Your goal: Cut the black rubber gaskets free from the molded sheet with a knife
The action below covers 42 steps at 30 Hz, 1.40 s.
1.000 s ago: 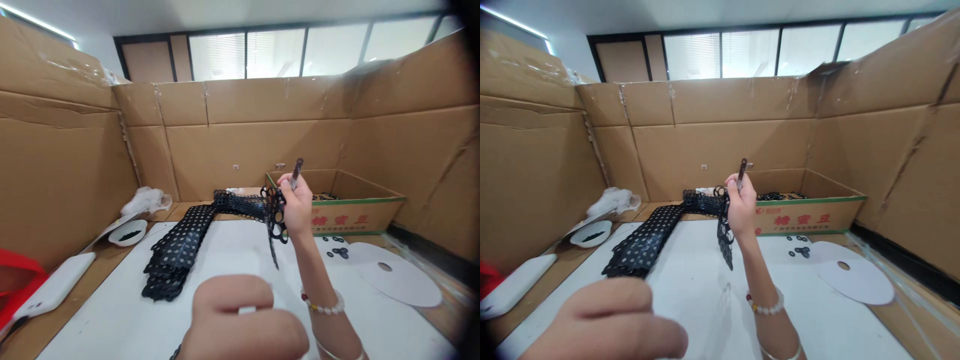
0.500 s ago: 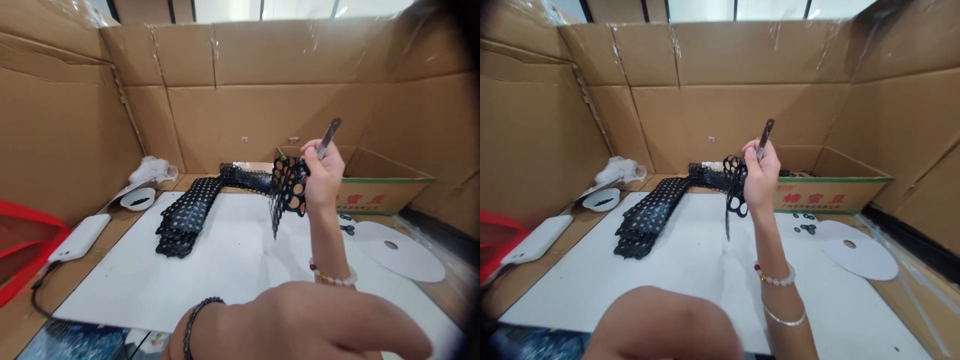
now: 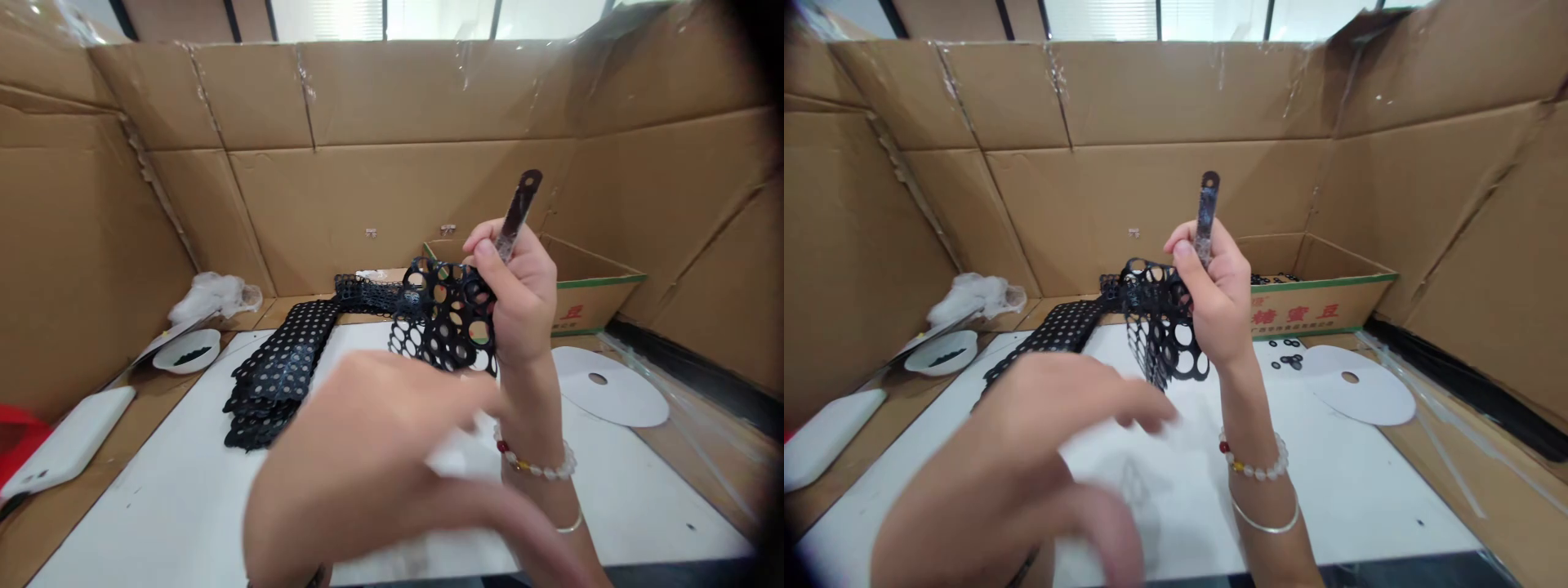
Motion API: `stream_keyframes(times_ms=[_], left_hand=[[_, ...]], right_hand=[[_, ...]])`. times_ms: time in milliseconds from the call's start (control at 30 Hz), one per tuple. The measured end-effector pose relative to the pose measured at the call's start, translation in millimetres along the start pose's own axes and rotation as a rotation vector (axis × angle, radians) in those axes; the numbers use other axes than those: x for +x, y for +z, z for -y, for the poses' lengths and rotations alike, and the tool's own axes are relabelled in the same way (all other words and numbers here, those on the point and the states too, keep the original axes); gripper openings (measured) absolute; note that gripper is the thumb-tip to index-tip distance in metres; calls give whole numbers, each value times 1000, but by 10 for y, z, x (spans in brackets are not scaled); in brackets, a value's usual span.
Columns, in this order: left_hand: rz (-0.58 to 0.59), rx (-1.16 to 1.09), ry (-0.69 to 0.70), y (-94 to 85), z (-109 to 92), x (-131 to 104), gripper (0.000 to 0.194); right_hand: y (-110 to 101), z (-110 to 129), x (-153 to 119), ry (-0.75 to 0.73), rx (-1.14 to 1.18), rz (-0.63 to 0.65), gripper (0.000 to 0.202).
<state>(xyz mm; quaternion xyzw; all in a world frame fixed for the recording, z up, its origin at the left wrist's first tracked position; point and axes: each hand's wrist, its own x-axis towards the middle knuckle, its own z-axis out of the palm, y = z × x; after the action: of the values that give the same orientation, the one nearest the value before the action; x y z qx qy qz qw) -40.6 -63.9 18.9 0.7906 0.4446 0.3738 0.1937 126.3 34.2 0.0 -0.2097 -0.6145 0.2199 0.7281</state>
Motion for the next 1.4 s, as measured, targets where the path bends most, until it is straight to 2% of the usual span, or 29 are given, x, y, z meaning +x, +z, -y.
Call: stream_keyframes(times_ms=[33, 100, 133, 200, 233, 267, 333, 400, 467, 533, 700, 800, 933, 1033, 1167, 1267, 1333, 1400], left_hand=[[44, 38, 34, -108, 66, 67, 33], [28, 250, 13, -268, 254, 205, 32], [64, 302, -24, -312, 358, 279, 39], [254, 287, -35, -318, 538, 433, 61], [339, 235, 27, -283, 600, 508, 66], [436, 155, 98, -231, 639, 579, 63], [618, -63, 231, -100, 659, 693, 48], [719, -251, 298, 23, 635, 765, 30], [775, -373, 329, 113, 606, 801, 14], [817, -434, 350, 171, 594, 813, 10], [778, -544, 204, 271, 626, 819, 21], [738, -544, 136, 328, 638, 844, 32], [714, -533, 73, 390, 631, 892, 33], [736, -573, 46, 432, 615, 897, 37], [698, -666, -5, 477, 574, 842, 35], [633, -755, -28, 493, 519, 801, 27], [537, -821, -35, 496, 476, 790, 22], [399, -877, -45, 489, 434, 785, 17]], right_hand=[[-24, 50, -15, 16, 37, 38, 13], [-68, 146, -41, 31, 90, 75, 14], [-84, 187, -50, 38, 104, 79, 14], [-102, 247, -58, 52, 117, 82, 15], [-102, 263, -58, 61, 121, 89, 15], [-96, 269, -55, 69, 127, 103, 14], [-72, 261, -46, 75, 138, 136, 13], [-39, 236, -38, 53, 122, 146, 13], [-13, 215, -38, -15, 35, 105, 14], [-5, 205, -44, -98, -122, 43, 15], [-94, 224, -51, -247, -574, -49, 14], [-214, 266, -31, -347, -745, -113, 13], [-340, 345, -10, -480, -909, -16, 24], [-322, 339, -3, -475, -996, 58, 26], [-248, 156, 38, -341, -1045, 163, 25], [-279, -20, 94, -248, -952, 215, 26], [-335, -79, 125, -239, -833, 185, 26], [-388, -55, 135, -282, -698, 87, 27]])
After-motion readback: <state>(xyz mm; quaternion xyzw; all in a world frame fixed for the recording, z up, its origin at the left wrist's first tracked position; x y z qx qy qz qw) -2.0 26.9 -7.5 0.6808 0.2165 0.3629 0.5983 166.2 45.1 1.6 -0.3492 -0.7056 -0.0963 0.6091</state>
